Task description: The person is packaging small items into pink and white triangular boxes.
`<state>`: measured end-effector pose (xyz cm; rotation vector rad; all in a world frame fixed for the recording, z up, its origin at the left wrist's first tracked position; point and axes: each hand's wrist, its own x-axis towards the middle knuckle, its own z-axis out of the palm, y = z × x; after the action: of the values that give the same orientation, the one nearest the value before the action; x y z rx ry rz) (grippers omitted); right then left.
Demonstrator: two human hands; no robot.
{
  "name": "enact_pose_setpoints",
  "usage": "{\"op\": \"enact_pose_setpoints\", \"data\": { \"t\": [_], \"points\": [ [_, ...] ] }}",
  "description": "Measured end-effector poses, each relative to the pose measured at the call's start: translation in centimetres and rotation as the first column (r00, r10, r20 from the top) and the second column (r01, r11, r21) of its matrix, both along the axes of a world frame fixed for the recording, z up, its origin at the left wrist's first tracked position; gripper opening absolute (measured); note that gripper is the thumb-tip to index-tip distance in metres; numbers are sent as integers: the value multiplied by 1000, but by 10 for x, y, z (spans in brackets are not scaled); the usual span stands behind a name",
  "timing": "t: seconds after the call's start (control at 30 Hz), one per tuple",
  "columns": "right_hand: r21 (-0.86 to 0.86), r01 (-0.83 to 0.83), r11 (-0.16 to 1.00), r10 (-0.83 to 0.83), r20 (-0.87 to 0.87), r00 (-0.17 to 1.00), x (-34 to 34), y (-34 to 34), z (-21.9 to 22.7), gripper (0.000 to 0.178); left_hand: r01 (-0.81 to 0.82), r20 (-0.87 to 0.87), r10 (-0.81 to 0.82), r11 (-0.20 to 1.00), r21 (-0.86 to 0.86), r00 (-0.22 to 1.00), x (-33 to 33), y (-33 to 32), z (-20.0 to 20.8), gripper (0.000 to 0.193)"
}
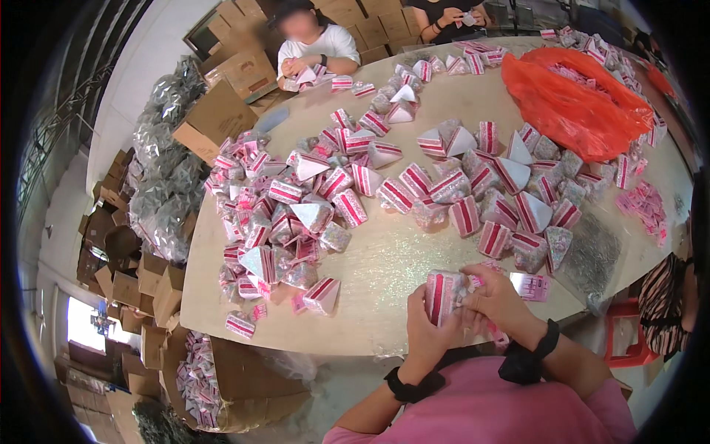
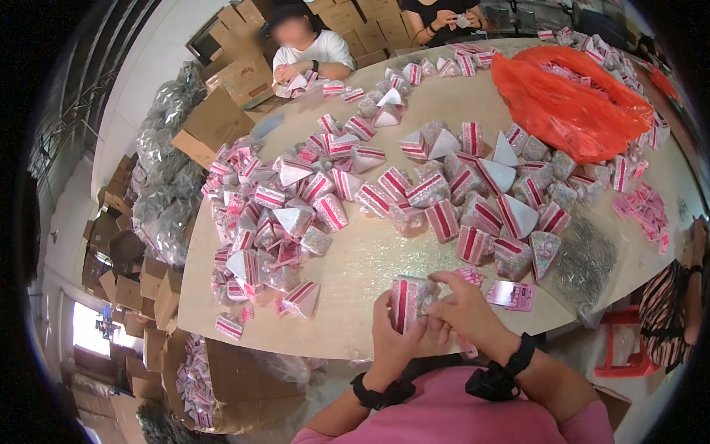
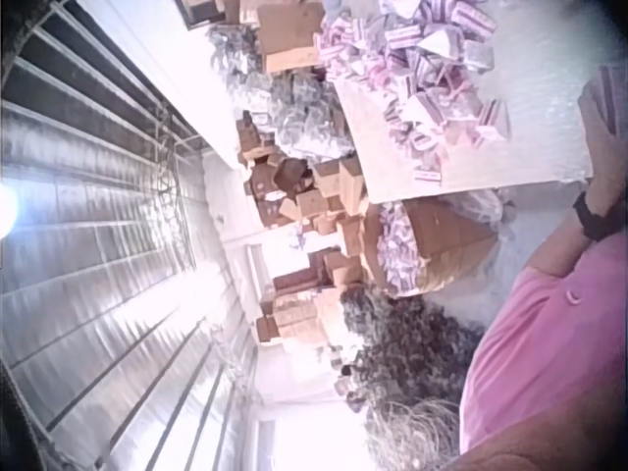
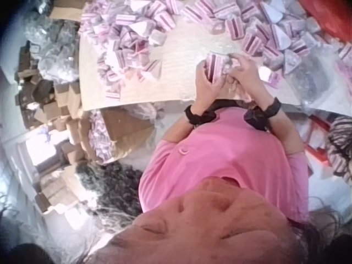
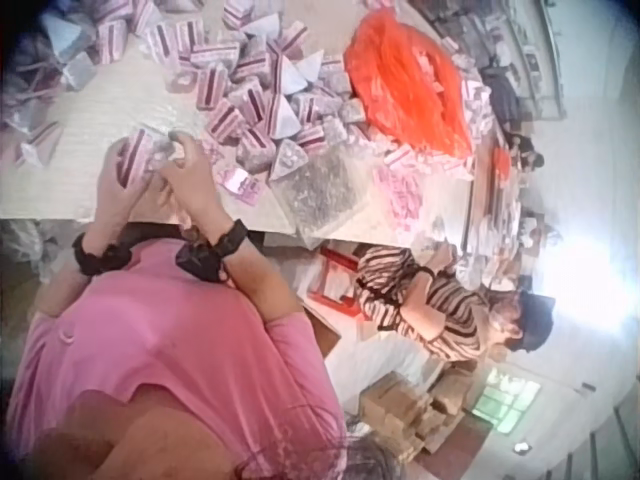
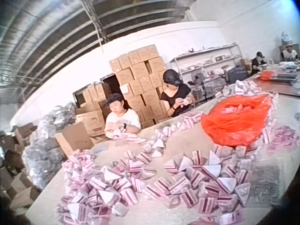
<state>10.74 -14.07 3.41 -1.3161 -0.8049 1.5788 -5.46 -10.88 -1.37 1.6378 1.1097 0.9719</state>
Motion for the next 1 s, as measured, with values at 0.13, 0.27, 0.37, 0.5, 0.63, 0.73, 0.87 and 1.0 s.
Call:
{"op": "enact_pose_setpoints", "data": {
  "t": [0.13,0.27,0.37,0.5,0.63,0.73,0.87,1.0],
  "points": [
    [140,-61,988,36,170,985,5,-3,-30,50,23,202,82,881,-472,976,-21,30,-12,45],
    [53,-59,997,53,107,993,26,-20,-31,41,29,397,177,887,-461,901,-93,121,16,31],
    [11,-20,1000,19,94,995,39,-34,-13,32,-90,541,203,970,-228,816,-153,180,86,49],
    [129,191,973,-209,147,967,75,-49,-7,19,-323,199,336,941,-96,921,-138,170,82,46],
    [146,378,914,-405,271,873,137,-68,-19,18,-10,-173,17,999,41,985,-105,116,0,31],
    [152,351,924,-361,650,668,177,-88,-28,18,241,-266,-244,970,-44,933,-50,65,-32,28],
    [157,87,984,-169,975,144,202,-108,-63,17,437,-374,-354,885,162,857,6,32,-34,30],
    [148,192,970,-160,986,48,190,-101,-77,13,640,-445,-472,660,393,761,49,4,-29,30]
  ]
}}
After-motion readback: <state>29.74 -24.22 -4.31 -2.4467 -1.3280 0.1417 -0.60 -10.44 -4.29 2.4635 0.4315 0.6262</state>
